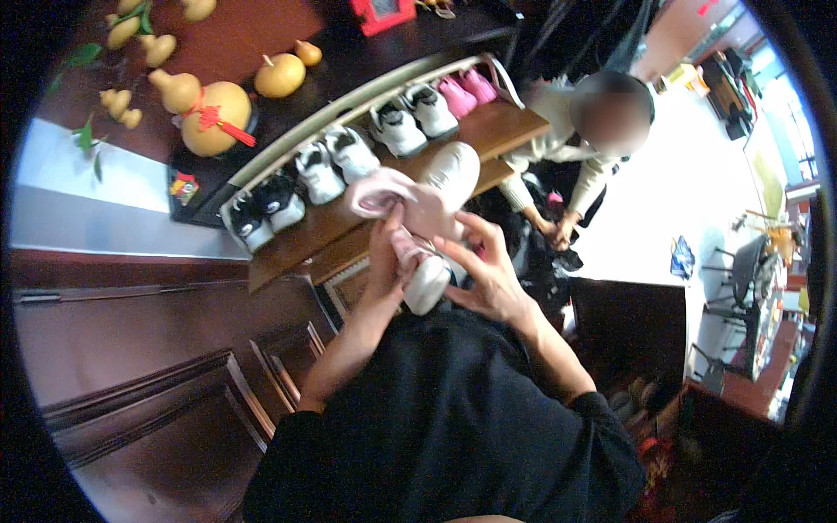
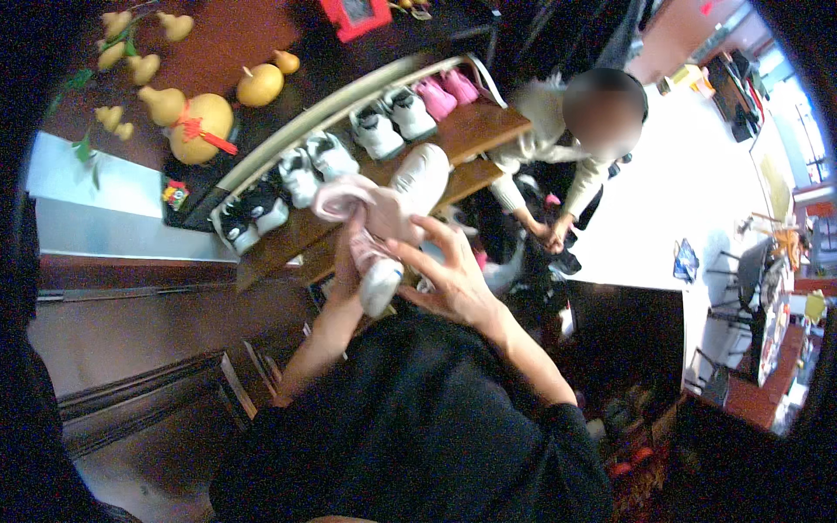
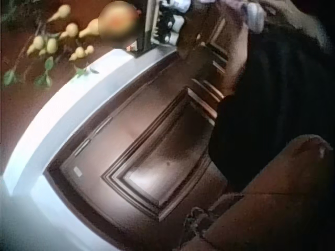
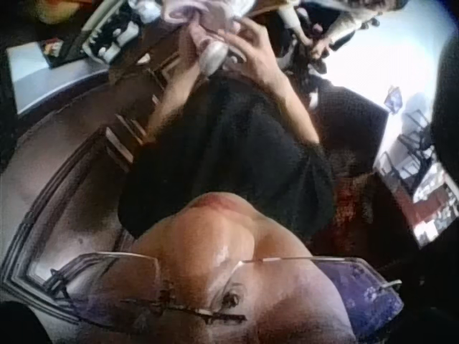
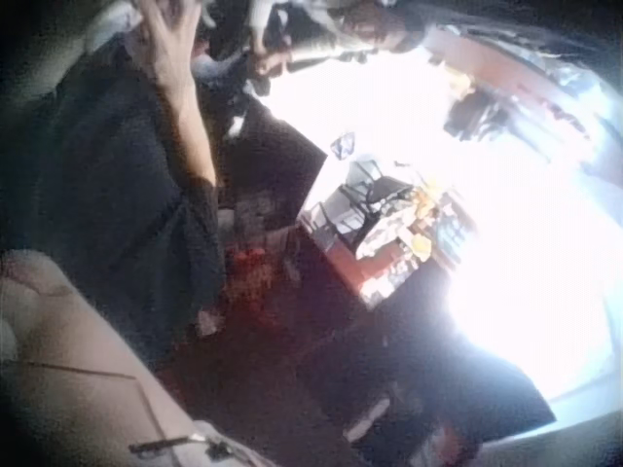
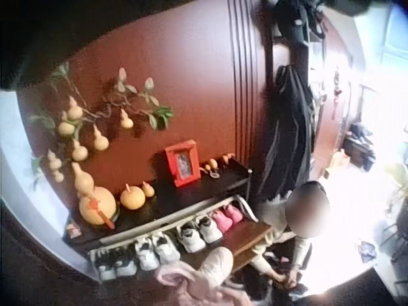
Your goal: The person sits on the floor and organizes shoes on a multi-tiered wooden shoe rack. They pick up various shoes, inspect them, and place them back on the shelves in an orderly manner.
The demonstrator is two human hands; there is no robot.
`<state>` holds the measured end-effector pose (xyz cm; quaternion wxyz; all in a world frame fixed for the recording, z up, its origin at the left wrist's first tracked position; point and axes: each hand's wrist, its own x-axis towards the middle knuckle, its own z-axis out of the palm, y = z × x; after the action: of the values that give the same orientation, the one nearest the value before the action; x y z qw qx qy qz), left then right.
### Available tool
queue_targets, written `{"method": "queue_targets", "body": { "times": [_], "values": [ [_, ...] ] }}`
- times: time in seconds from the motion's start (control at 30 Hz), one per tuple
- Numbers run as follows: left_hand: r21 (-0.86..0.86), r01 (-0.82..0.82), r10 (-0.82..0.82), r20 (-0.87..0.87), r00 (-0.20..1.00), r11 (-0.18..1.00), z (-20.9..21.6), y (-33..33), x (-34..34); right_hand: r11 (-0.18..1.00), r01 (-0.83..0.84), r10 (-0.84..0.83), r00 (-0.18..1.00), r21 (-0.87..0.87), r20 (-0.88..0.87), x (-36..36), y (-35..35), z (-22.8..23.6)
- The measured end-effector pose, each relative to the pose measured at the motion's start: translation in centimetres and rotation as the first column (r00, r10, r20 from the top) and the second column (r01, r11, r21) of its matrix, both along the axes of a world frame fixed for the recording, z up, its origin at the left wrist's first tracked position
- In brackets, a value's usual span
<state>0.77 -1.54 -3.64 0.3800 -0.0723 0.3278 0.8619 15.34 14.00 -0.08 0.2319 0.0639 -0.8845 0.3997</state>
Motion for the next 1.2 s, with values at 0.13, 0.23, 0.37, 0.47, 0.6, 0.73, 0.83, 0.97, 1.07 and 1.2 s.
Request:
{"method": "queue_targets", "body": {
  "times": [0.13,0.23,0.37,0.47,0.6,0.73,0.83,0.97,1.07,1.2],
  "values": [
    [-0.025,0.055,-0.057,-0.090,0.994,0.998,-1.3,-0.4,1.5,0.980,0.083,-0.077,0.996,0.178,-0.042,1.1,0.3,-0.2],
    [-0.195,-0.075,0.042,-0.169,0.985,0.978,0.4,0.5,2.1,0.980,-0.009,0.026,0.996,0.197,-0.082,0.2,0.6,1.3],
    [-0.001,0.120,-0.120,-0.016,0.993,0.993,-0.4,-0.9,1.5,0.976,-0.190,0.200,0.975,0.101,-0.096,-0.1,1.0,2.6],
    [-0.126,0.105,-0.130,-0.217,0.967,0.986,-0.9,-1.4,1.3,0.862,-0.221,0.253,0.967,-0.457,0.011,2.2,1.3,0.7],
    [-0.183,0.092,-0.130,-0.209,0.969,0.979,-1.8,-2.3,1.7,0.494,0.044,0.163,0.976,-0.868,0.142,3.4,1.3,3.9],
    [-0.294,0.067,-0.132,-0.209,0.969,0.953,-0.1,-1.4,2.7,0.600,0.050,0.012,0.997,-0.798,0.071,2.1,1.5,3.5],
    [-0.342,0.053,-0.123,-0.185,0.975,0.938,0.9,-1.0,3.1,0.730,0.140,-0.098,0.990,-0.669,0.101,1.9,1.2,4.4],
    [-0.395,0.048,-0.134,-0.192,0.972,0.917,1.0,-0.7,4.2,0.653,0.126,-0.148,0.988,-0.747,0.038,0.8,1.9,3.4],
    [-0.345,0.058,-0.148,-0.239,0.960,0.937,0.5,-0.3,4.4,0.696,0.240,-0.086,0.964,-0.677,0.253,1.6,2.5,3.3],
    [-0.386,0.128,-0.201,-0.155,0.967,0.913,1.6,-0.2,4.5,0.952,0.281,-0.272,0.958,-0.117,0.088,1.7,1.4,4.6]
  ]
}}
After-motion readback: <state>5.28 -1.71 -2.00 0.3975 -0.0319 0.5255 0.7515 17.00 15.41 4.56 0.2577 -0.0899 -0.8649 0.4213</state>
